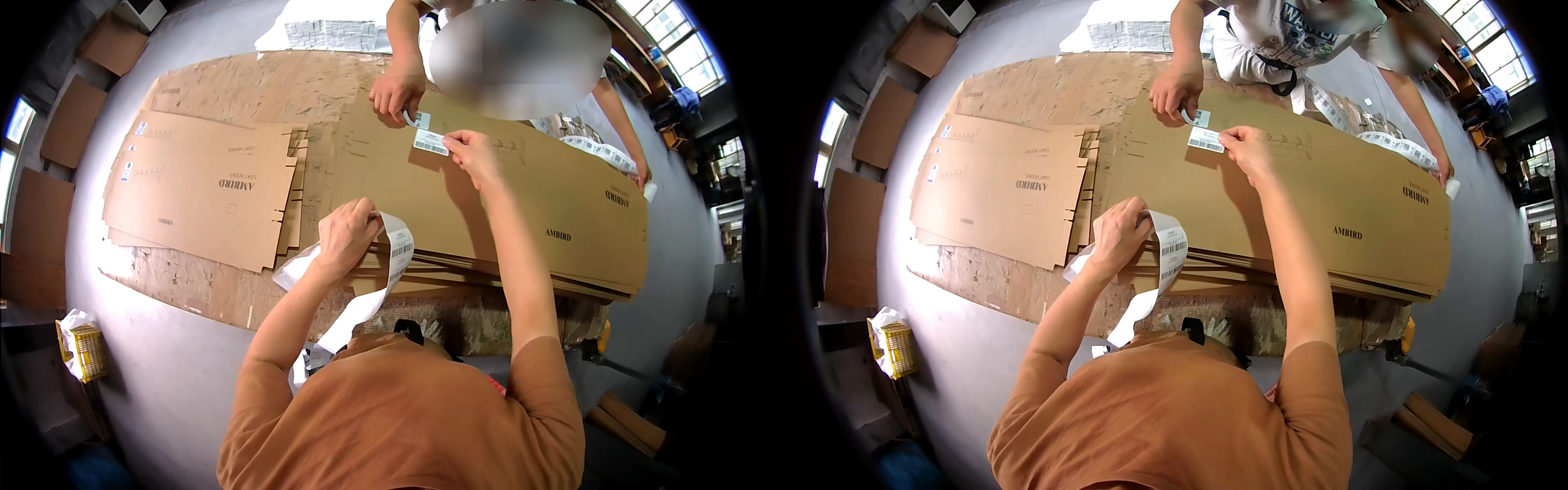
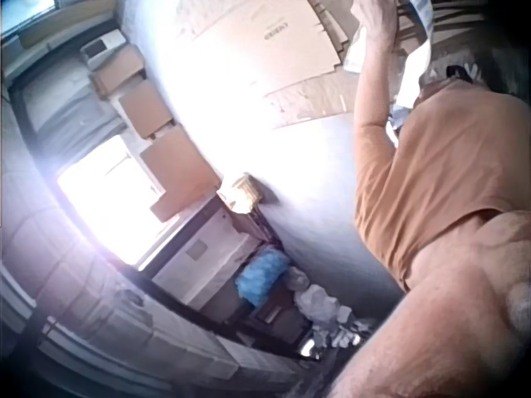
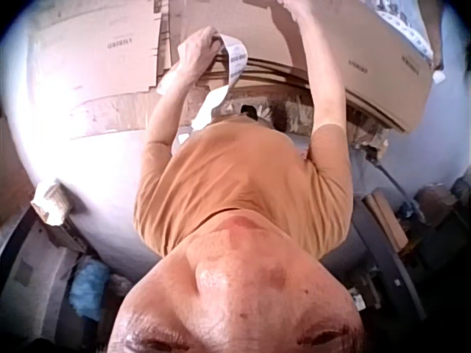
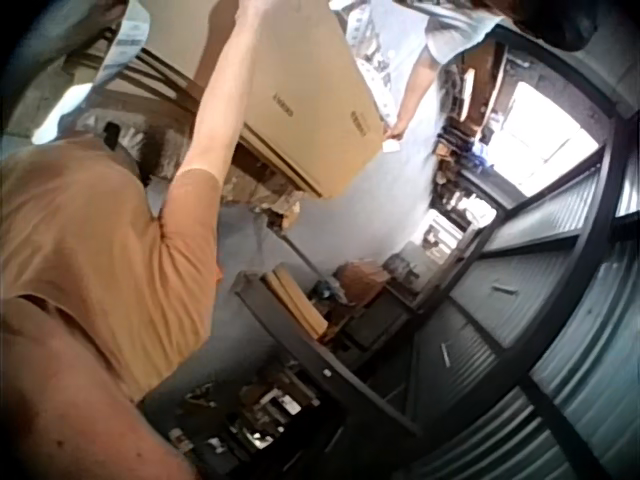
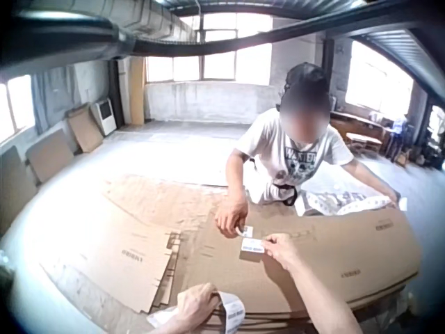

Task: The person stands at a workbench and applies shipping labels to a stack of flat cardboard boxes. They peel individual labels from a continuous roll and press them onto the surface of each box. A coworker is visible across the table performing a similar labeling task.

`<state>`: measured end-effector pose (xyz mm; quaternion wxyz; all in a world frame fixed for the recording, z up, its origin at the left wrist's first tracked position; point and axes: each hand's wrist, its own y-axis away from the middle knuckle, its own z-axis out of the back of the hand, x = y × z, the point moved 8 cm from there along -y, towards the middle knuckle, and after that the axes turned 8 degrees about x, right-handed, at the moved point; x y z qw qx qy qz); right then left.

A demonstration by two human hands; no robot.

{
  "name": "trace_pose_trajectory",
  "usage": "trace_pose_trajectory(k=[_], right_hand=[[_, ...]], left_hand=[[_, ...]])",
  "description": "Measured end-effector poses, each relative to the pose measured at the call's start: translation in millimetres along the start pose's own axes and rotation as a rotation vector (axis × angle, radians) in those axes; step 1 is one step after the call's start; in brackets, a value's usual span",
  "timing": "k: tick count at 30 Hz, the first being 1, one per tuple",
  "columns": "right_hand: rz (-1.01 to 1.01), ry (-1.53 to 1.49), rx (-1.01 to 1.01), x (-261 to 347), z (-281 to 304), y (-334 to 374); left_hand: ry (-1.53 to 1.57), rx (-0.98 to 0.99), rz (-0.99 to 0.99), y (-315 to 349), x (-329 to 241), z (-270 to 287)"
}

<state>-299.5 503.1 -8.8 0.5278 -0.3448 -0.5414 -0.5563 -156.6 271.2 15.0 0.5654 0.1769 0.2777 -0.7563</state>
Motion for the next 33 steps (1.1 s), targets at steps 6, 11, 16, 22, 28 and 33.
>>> trace_pose_trajectory(k=[6, 11, 16, 22, 28, 33], right_hand=[[0.03, 0.089, -0.027, -11.8, -23.6, -38.5], [0.017, 0.185, -0.089, -12.4, -27.3, -48.3], [0.046, 0.257, -0.123, -15.4, -26.6, -56.3], [0.08, 0.447, -0.169, -6.9, -27.1, -57.2], [0.093, 0.841, -0.156, 30.4, -45.0, -40.3], [0.028, 1.082, -0.242, 39.1, -41.3, -30.6]], left_hand=[[-0.008, -0.065, 0.005, 3.7, -1.7, -0.1], [-0.021, -0.094, -0.001, 4.7, -2.1, -0.4], [-0.033, -0.102, -0.007, 5.0, -3.4, -0.3], [-0.023, -0.123, -0.022, 5.0, -4.5, 0.3], [-0.014, -0.138, -0.024, 7.4, -2.3, -1.3], [-0.014, -0.139, -0.023, 10.3, -3.0, 0.2]])
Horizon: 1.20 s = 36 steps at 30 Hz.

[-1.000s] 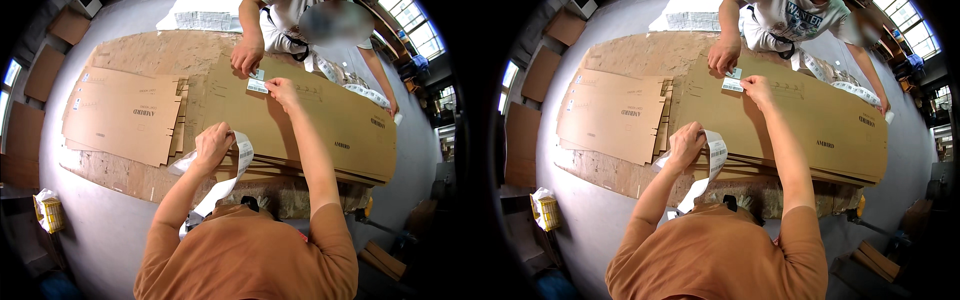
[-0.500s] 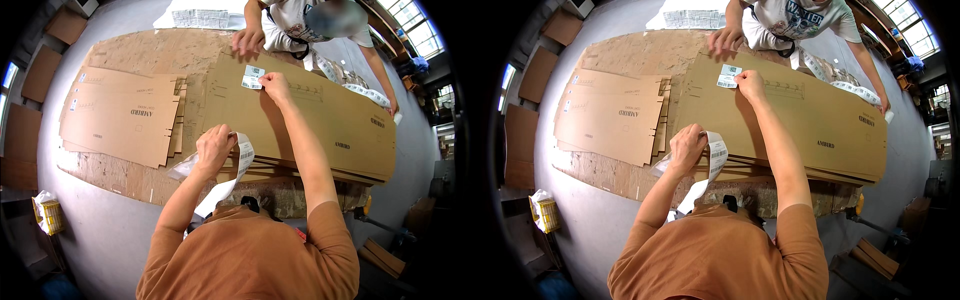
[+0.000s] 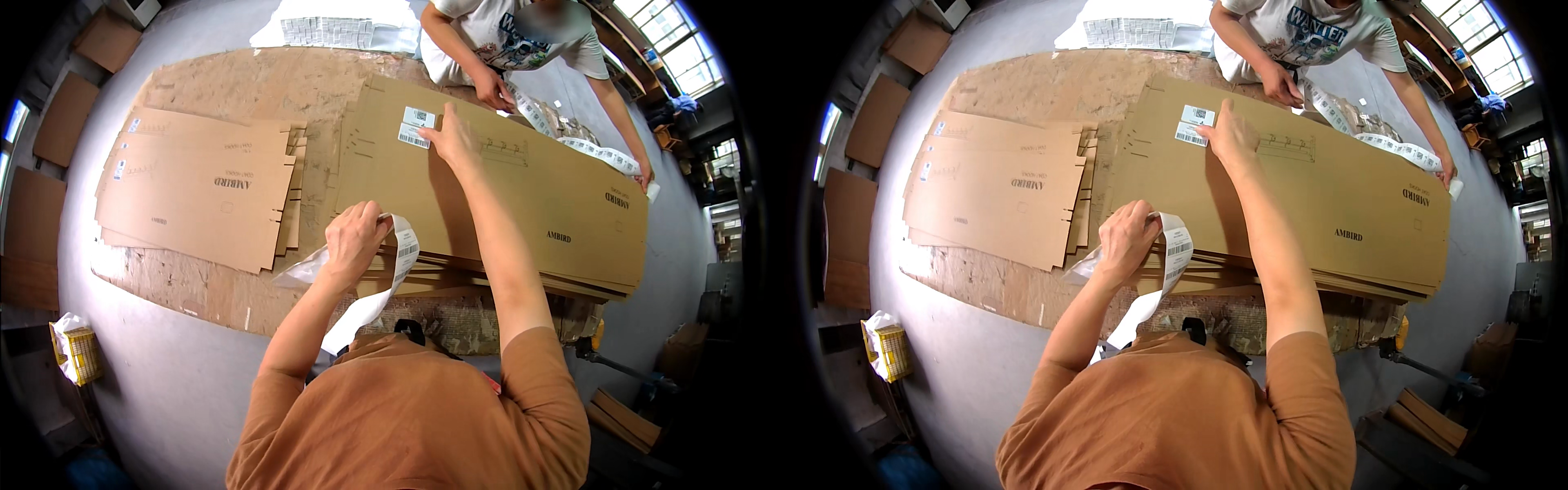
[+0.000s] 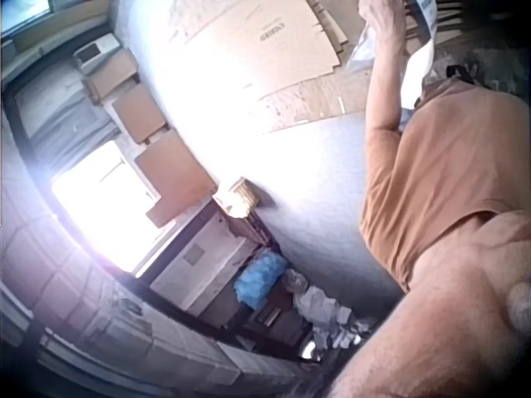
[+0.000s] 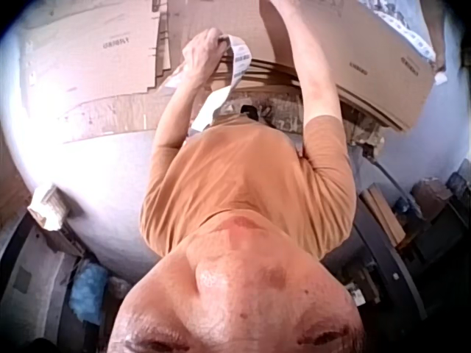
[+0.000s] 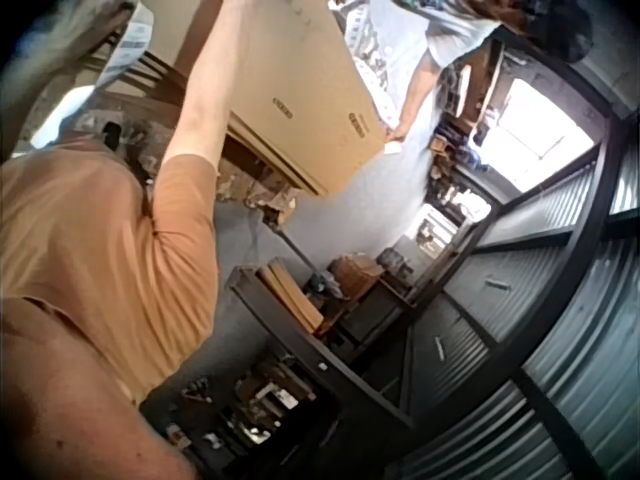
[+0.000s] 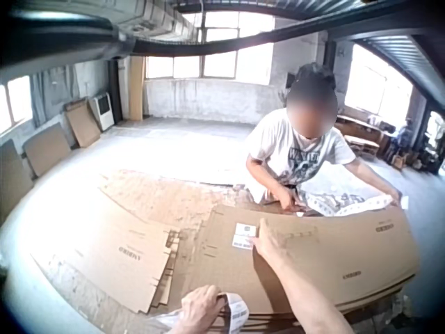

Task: The person stands at a workbench and applies shipping labels to a stack of flat cardboard boxes. They peel individual labels from a continuous roll and press them onto the surface of each box. A coworker is visible across the table performing a similar labeling task.

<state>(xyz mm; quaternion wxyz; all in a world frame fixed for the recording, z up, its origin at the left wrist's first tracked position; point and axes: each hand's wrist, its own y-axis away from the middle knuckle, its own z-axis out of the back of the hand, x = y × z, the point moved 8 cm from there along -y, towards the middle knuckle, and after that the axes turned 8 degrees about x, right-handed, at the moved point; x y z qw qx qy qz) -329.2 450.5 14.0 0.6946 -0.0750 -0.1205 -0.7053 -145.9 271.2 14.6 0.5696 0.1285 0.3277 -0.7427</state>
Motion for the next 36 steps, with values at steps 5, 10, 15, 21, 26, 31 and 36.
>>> trace_pose_trajectory(k=[5, 10, 15, 21, 26, 31, 36], right_hand=[[0.487, 0.077, -0.216, 20.1, -26.8, 53.1], [0.433, 0.094, -0.122, 32.1, -18.2, 80.0], [0.589, -1.006, 0.443, 77.5, -14.7, 193.4], [0.519, -1.437, 0.6, 109.4, -16.8, 247.5], [0.544, -1.427, 0.631, 108.2, -6.5, 268.7], [0.54, -1.304, 0.506, 85.3, 12.8, 271.1], [0.713, -0.986, -0.045, 56.6, 55.5, 265.3]], left_hand=[[0.002, 0.024, 0.016, -0.5, -0.8, -2.3], [0.255, 0.109, 0.201, 12.0, 20.7, 21.0], [0.299, -0.02, 0.355, 45.8, 29.4, 78.0], [0.252, -0.175, 0.255, 82.8, 15.1, 115.2], [0.442, -0.104, 0.041, 83.8, -21.3, 125.2], [0.411, 0.106, 0.192, 76.4, -35.5, 105.0], [0.278, 0.218, 0.241, 52.1, -50.6, 86.7]])
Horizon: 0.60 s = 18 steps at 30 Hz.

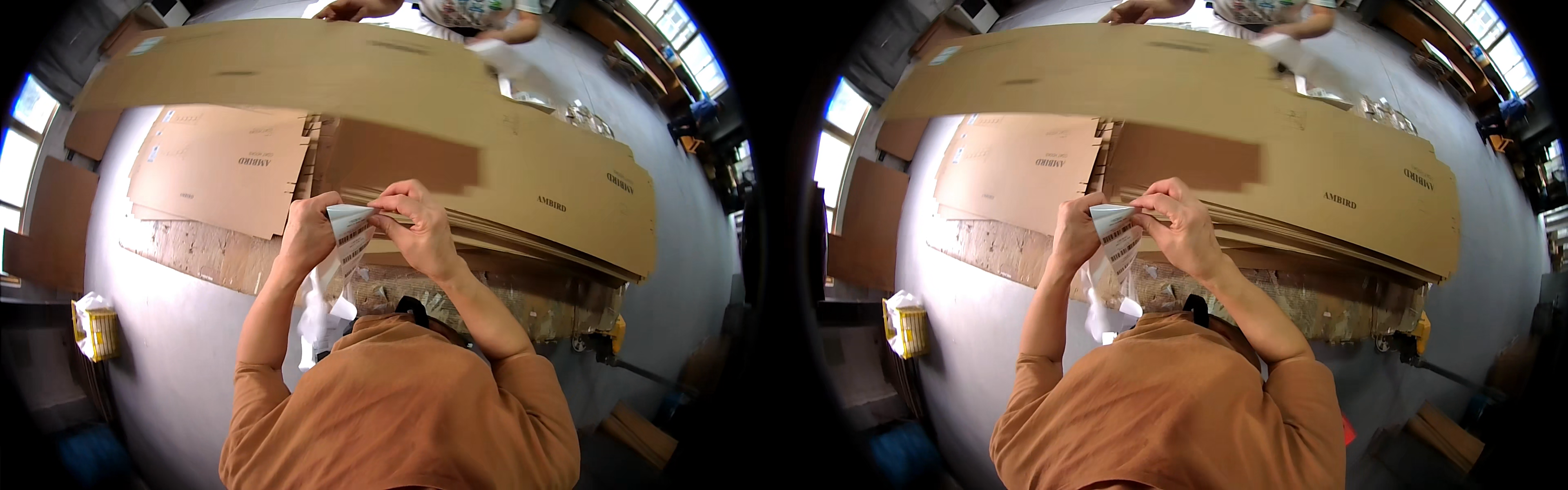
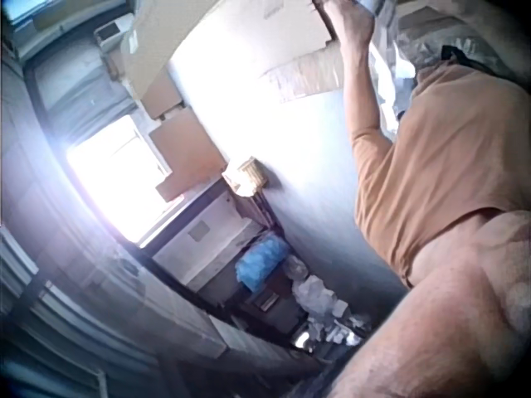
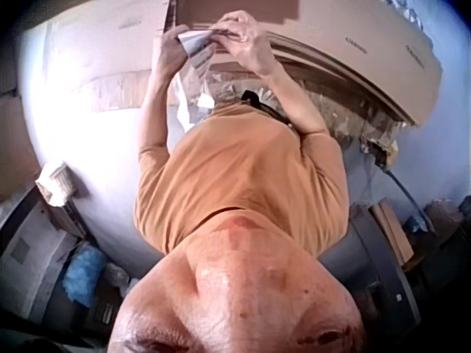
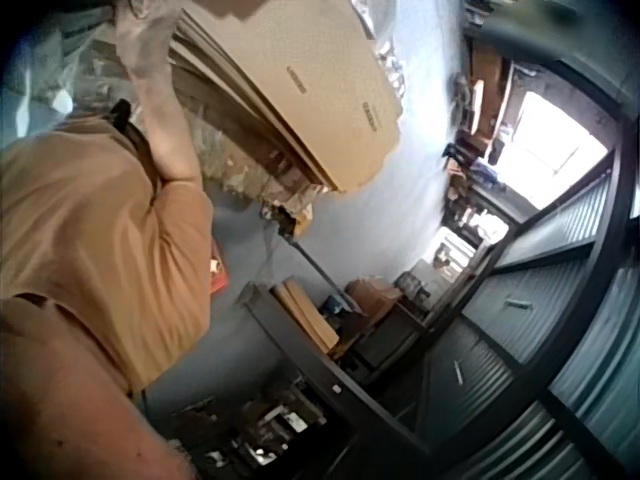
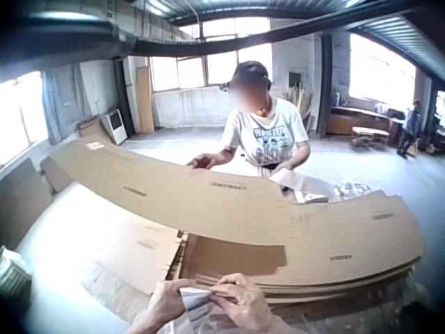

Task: The person stands at a workbench and applies shipping labels to a stack of flat cardboard boxes. They peel individual labels from a continuous roll and press them onto the surface of each box. A coworker is visible across the table performing a similar labeling task.

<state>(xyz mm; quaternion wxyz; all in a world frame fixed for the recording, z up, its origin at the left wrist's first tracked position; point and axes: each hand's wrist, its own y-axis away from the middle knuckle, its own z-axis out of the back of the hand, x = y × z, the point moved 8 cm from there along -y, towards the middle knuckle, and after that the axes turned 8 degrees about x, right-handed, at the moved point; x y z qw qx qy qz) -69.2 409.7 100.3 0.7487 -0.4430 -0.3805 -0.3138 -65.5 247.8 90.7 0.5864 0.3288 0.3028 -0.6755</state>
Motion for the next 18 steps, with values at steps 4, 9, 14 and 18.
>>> trace_pose_trajectory(k=[4, 9, 14, 18], right_hand=[[-0.031, 0.054, -0.058, -15.6, 25.3, -2.9], [-0.069, 0.109, -0.061, -34.4, 47.3, -10.8], [-0.013, 0.263, -0.105, -42.4, 48.0, -22.7], [-0.385, 0.018, -0.191, -91.3, 63.2, -36.1]], left_hand=[[0.003, 0.046, 0.051, -26.3, -8.3, -15.0], [-0.027, 0.072, 0.018, -59.6, -6.0, -34.5], [-0.109, 0.101, 0.107, -78.6, 17.4, -41.8], [-0.219, 0.061, 0.19, -93.9, 40.5, -40.9]])
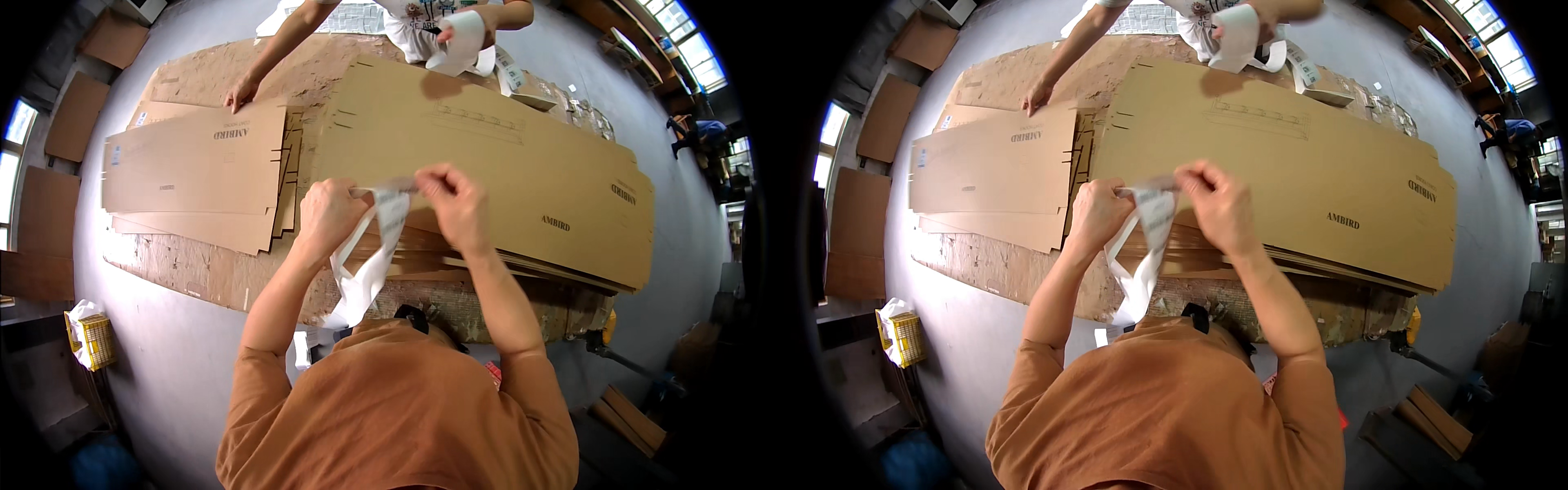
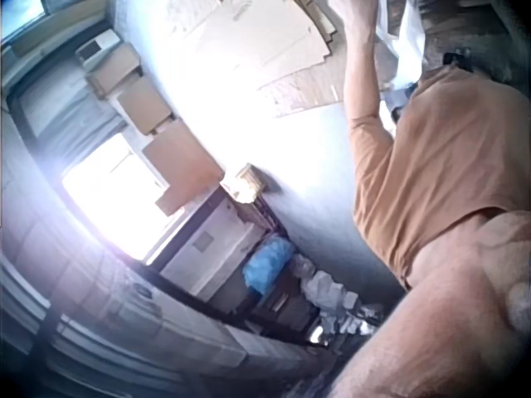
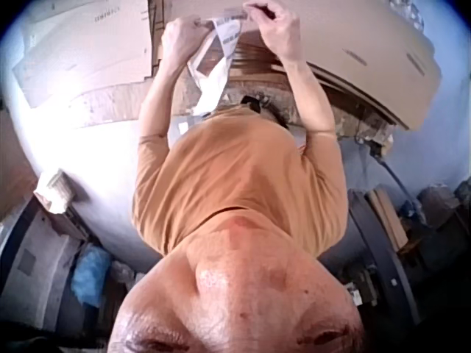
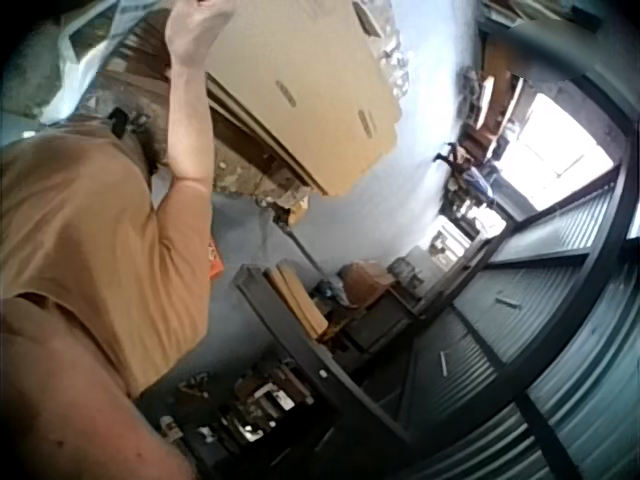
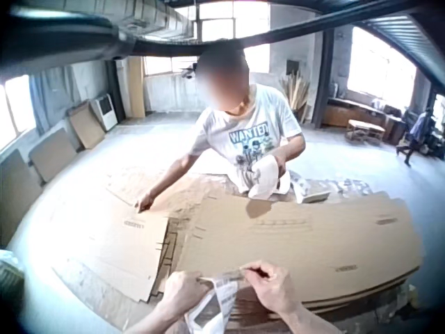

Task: The person stands at a workbench and applies shipping labels to a stack of flat cardboard boxes. They peel individual labels from a continuous roll and press them onto the surface of each box. A coworker is visible across the table performing a similar labeling task.

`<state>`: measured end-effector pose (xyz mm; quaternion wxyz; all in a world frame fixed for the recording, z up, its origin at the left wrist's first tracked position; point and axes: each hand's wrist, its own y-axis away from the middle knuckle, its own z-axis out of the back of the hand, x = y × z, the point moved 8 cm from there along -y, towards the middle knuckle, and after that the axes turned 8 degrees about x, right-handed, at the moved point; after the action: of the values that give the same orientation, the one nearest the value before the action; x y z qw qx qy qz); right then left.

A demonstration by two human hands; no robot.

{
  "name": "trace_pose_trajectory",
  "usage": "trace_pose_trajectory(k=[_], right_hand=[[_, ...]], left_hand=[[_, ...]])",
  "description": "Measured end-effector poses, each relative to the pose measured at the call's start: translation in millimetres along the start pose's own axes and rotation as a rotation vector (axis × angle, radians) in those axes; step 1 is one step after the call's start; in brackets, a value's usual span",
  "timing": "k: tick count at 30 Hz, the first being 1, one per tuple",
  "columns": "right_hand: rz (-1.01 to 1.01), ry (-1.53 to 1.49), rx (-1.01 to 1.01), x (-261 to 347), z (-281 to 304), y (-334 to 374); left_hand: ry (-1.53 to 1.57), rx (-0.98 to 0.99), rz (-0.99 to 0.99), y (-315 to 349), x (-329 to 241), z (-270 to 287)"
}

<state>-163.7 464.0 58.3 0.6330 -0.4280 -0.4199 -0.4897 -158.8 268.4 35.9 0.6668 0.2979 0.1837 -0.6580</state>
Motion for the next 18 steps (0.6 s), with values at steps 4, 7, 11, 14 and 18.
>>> trace_pose_trajectory(k=[4, 7, 11, 14, 18], right_hand=[[-0.186, -0.215, -0.005, -53.2, 28.7, -93.3], [-0.285, -0.154, 0.057, -97.5, 33.9, -142.5], [-0.319, -0.117, 0.064, -117.2, 17.1, -170.9], [-0.317, -0.104, 0.013, -126.4, 11.8, -175.9], [-0.305, -0.015, -0.024, -125.8, 6.5, -175.7]], left_hand=[[-0.185, -0.07, -0.103, -10.4, 24.8, -23.1], [-0.178, -0.114, -0.175, -9.7, 24.9, -32.3], [-0.161, -0.139, -0.145, -8.9, 27.6, -32.9], [-0.198, -0.153, -0.147, -8.1, 28.1, -34.8], [-0.209, -0.199, -0.17, -4.9, 23.8, -33.2]])
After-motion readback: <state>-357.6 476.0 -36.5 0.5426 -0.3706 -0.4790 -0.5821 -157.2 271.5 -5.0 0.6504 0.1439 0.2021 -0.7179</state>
